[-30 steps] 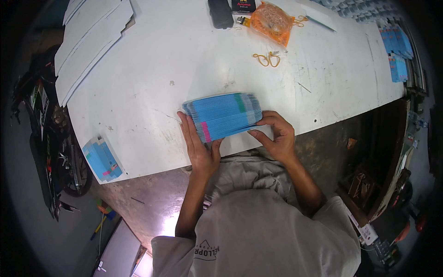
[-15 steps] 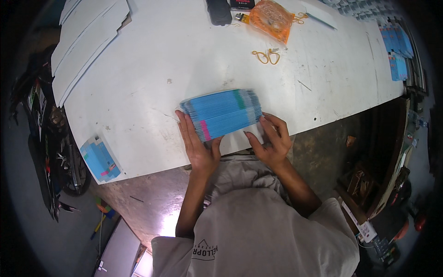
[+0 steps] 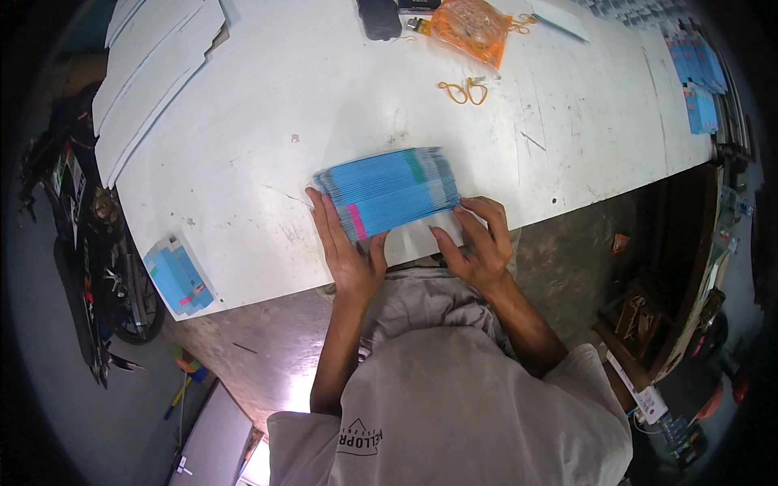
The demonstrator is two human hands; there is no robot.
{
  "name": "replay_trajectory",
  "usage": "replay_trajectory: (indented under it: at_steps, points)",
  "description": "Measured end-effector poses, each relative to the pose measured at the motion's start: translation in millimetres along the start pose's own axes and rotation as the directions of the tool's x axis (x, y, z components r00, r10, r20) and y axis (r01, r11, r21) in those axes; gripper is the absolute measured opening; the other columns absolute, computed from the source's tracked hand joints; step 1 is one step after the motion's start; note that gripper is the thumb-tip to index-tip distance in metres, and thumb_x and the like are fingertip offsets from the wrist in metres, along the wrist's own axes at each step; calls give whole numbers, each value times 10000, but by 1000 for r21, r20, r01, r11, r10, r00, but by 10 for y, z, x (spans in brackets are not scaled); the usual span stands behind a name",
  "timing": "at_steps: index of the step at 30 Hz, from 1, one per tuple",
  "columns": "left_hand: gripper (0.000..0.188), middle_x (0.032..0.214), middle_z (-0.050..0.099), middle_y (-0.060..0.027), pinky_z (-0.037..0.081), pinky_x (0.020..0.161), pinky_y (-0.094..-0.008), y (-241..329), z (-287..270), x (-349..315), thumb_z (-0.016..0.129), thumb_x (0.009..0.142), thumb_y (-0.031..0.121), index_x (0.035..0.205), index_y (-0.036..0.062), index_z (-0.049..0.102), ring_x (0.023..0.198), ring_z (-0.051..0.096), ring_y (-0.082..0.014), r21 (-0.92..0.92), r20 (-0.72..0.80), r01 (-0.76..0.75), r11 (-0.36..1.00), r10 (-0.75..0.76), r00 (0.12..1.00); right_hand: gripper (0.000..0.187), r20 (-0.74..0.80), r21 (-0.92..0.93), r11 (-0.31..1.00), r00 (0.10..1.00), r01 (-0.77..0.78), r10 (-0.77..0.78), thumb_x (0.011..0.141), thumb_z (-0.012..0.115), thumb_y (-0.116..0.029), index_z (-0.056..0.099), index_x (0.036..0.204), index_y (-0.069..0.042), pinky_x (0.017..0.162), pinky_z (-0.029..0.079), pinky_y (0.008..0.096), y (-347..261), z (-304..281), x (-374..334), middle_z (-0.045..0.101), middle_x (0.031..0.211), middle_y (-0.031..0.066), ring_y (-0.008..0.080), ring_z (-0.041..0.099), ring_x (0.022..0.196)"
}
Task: The person inserts blue face masks into white cardboard sleeves one by one, then stacks the completed units and secures the stack with a rubber band. The person also handles white cardboard pieces and a rubber band during the process.
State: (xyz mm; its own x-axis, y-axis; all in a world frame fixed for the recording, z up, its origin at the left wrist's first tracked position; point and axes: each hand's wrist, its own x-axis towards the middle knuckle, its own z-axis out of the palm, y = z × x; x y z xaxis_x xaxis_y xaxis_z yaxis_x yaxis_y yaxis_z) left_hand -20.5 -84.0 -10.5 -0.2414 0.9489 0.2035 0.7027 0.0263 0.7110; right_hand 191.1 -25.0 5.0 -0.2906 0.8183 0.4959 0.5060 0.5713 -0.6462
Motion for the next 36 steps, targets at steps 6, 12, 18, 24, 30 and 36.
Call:
replay_trajectory:
  at_steps: [6,12,18,24,30,36]
  points:
    - [939,1665,137,-409,227,1235,-637,-2,6,2,764,897,89,1593,-145,179,1552,166,-573,2,-9,-15,1000,15,1000,468,-15,196,970,989,-141,147,786,891,-57,647,1166,67,836,567,408,3,38,-29,664,1128,227,347,671,1007]
    - [932,1664,141,-407,228,1236,-637,-3,16,5,767,897,81,1593,-141,188,1550,175,-572,9,-16,-14,1000,14,1000,482,55,339,893,954,-295,294,794,863,10,610,1202,56,858,540,348,-1,56,-17,629,1145,192,248,635,1029]
    - [932,1667,142,-403,227,1238,-630,-7,11,2,767,899,85,1594,-139,189,1554,179,-564,10,-11,-13,1000,13,1000,441,74,411,870,962,-271,264,770,915,-51,639,1107,18,874,544,374,122,71,-75,649,1133,177,257,657,1004]
    - [948,1671,139,-398,221,1240,-630,-8,13,0,781,884,82,1597,-131,193,1558,179,-555,-5,-11,-8,1000,8,1000,391,159,568,694,886,-442,435,777,906,-30,674,1090,6,937,511,364,17,65,-1,645,1144,148,236,628,1081]
    - [966,1670,136,-400,207,1245,-629,2,-8,9,790,873,72,1599,-132,186,1560,171,-554,-7,9,-14,1000,14,1000,386,183,544,717,895,-436,406,759,923,-49,710,1078,-4,948,509,372,81,68,-59,672,1104,139,250,619,1101]
    - [969,1669,129,-405,190,1249,-629,4,-12,1,785,881,78,1603,-129,172,1561,165,-555,-22,14,-3,1000,4,1000,465,261,477,783,915,-400,308,742,897,23,684,1156,26,982,494,373,66,-5,-10,620,1196,142,242,596,1141]
